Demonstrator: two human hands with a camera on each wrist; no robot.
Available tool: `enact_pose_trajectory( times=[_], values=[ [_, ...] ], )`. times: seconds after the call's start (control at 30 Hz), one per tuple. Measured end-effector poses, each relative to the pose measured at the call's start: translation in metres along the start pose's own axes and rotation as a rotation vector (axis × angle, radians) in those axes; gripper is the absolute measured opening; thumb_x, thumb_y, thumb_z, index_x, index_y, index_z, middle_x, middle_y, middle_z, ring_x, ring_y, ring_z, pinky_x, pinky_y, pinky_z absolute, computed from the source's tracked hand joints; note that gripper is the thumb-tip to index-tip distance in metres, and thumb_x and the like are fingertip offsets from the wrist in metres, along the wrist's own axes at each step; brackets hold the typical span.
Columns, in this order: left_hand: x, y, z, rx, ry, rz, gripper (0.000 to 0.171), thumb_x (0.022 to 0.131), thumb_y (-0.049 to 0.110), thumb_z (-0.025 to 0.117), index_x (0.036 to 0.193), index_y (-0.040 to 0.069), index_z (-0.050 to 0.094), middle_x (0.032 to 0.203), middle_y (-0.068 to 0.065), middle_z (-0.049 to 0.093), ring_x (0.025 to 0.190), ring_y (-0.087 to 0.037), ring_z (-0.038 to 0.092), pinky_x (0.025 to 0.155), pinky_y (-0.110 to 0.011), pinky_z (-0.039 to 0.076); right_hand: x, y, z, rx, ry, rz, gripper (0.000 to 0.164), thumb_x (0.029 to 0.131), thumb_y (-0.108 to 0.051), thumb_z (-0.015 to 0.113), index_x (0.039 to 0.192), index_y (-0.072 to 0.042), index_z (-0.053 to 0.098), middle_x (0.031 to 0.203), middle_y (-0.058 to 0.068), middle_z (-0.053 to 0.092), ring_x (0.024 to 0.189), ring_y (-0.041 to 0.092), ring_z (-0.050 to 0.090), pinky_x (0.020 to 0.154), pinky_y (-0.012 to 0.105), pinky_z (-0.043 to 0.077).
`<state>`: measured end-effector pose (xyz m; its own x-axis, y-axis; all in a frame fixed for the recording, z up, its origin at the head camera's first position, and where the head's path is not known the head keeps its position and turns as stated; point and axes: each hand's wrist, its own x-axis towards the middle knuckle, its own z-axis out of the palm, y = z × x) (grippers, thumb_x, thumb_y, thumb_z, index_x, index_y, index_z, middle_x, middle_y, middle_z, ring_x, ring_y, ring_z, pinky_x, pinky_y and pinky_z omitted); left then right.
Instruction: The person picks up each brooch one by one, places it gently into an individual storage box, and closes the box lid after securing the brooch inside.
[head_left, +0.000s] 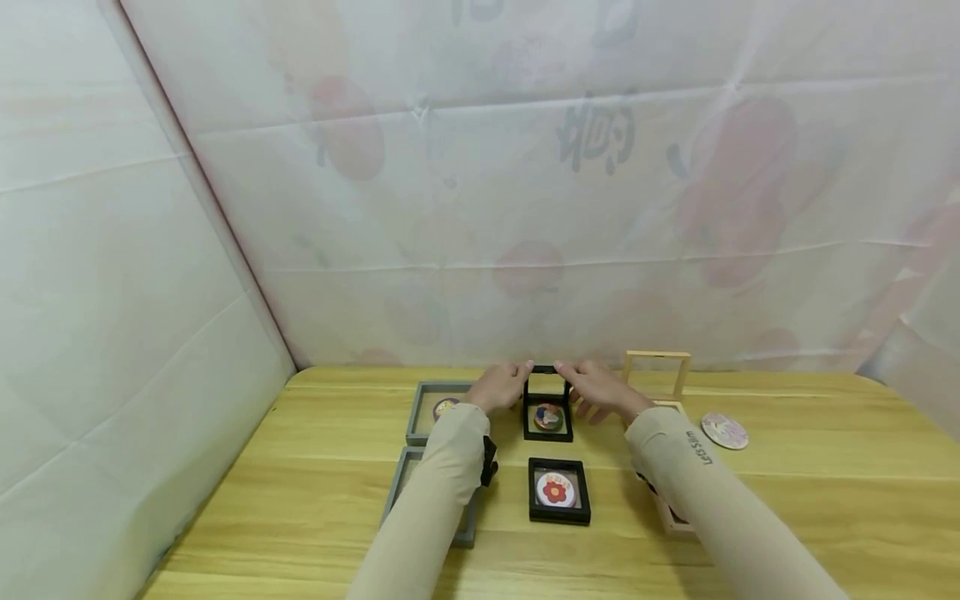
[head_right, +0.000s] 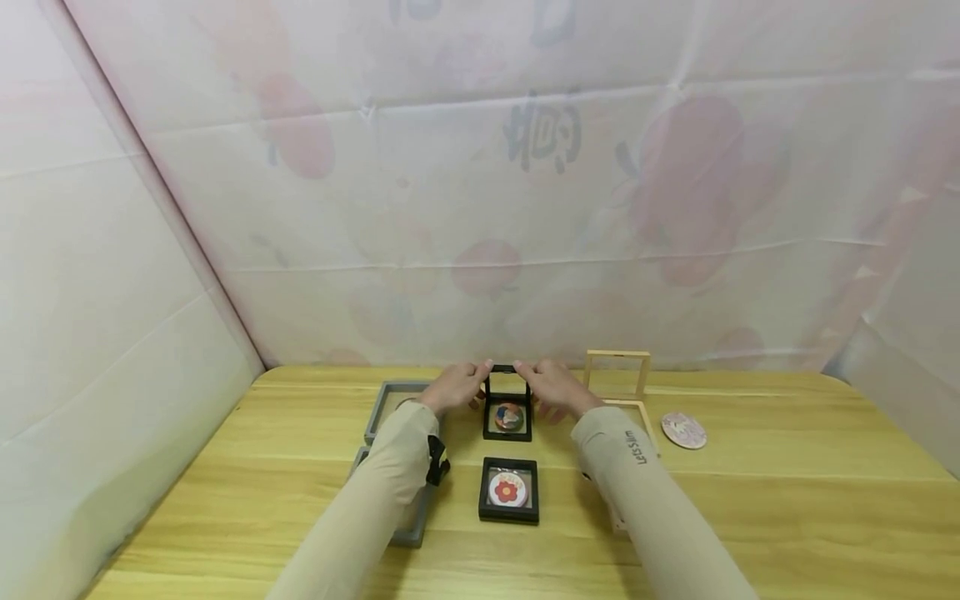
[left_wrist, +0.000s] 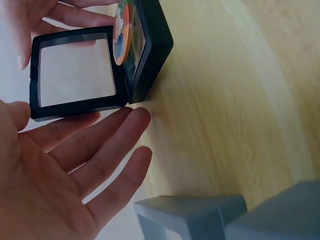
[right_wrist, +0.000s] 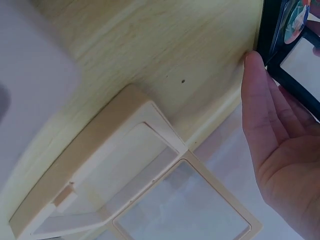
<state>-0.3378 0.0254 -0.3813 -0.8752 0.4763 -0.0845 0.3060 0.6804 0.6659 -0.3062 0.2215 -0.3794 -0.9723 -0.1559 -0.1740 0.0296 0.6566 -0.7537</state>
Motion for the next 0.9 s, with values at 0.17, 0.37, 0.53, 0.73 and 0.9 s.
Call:
enact_pose_trajectory(
  times=[0.17,0.37,0.53,0.73,0.9],
  values=[
    [-0.0001,0.0022,0.0012,-0.043,-0.003,-0.033,0.057,0.113,0.039,0.026,0.142,-0.001,0.055,0.088,-0.021,0.064,0.097,-0.033,0.064,0.098,-0.046,0.045,0.0007,-0.0001,0.0008,0.005,-0.002,0.001,0.063,0.111,-0.039,0.037,0.143,0.014,0.045,0.101,0.027,0.065,0.078,0.039,0.070,0.064,0.048,0.060],
    [0.0006,0.0015,0.0019,-0.055,-0.017,-0.055,0.058,0.113,0.040,0.026,0.146,-0.002,0.051,0.112,-0.024,0.064,0.116,-0.034,0.060,0.104,-0.048,0.044,-0.0002,0.0000,-0.0009,0.014,-0.020,-0.010,0.063,0.110,-0.040,0.039,0.145,0.013,0.044,0.103,0.028,0.064,0.079,0.040,0.070,0.065,0.048,0.060],
    [0.0011,-0.0003,0.0003,-0.068,-0.055,-0.050,0.059,0.113,0.039,0.028,0.148,-0.003,0.046,0.128,-0.023,0.063,0.103,-0.034,0.064,0.098,-0.049,0.048,-0.0004,0.0004,-0.0023,0.013,-0.033,-0.015,0.065,0.110,-0.040,0.040,0.145,0.014,0.042,0.104,0.028,0.064,0.079,0.039,0.071,0.066,0.048,0.060],
    [-0.0001,0.0002,-0.0019,-0.096,-0.102,-0.057,0.058,0.112,0.040,0.029,0.153,0.001,0.041,0.136,-0.022,0.060,0.119,-0.035,0.060,0.103,-0.050,0.046,-0.0003,0.0029,-0.0044,0.032,-0.066,-0.008,0.066,0.110,-0.040,0.040,0.145,0.015,0.041,0.106,0.028,0.064,0.079,0.037,0.070,0.067,0.048,0.060],
    [-0.0022,0.0002,-0.0030,-0.122,-0.126,-0.056,0.056,0.112,0.040,0.029,0.156,0.005,0.038,0.147,-0.021,0.052,0.132,-0.037,0.052,0.109,-0.052,0.040,-0.0004,0.0050,-0.0063,0.039,-0.092,0.009,0.068,0.109,-0.042,0.041,0.144,0.016,0.042,0.110,0.027,0.064,0.080,0.034,0.069,0.069,0.048,0.060]
  ],
)
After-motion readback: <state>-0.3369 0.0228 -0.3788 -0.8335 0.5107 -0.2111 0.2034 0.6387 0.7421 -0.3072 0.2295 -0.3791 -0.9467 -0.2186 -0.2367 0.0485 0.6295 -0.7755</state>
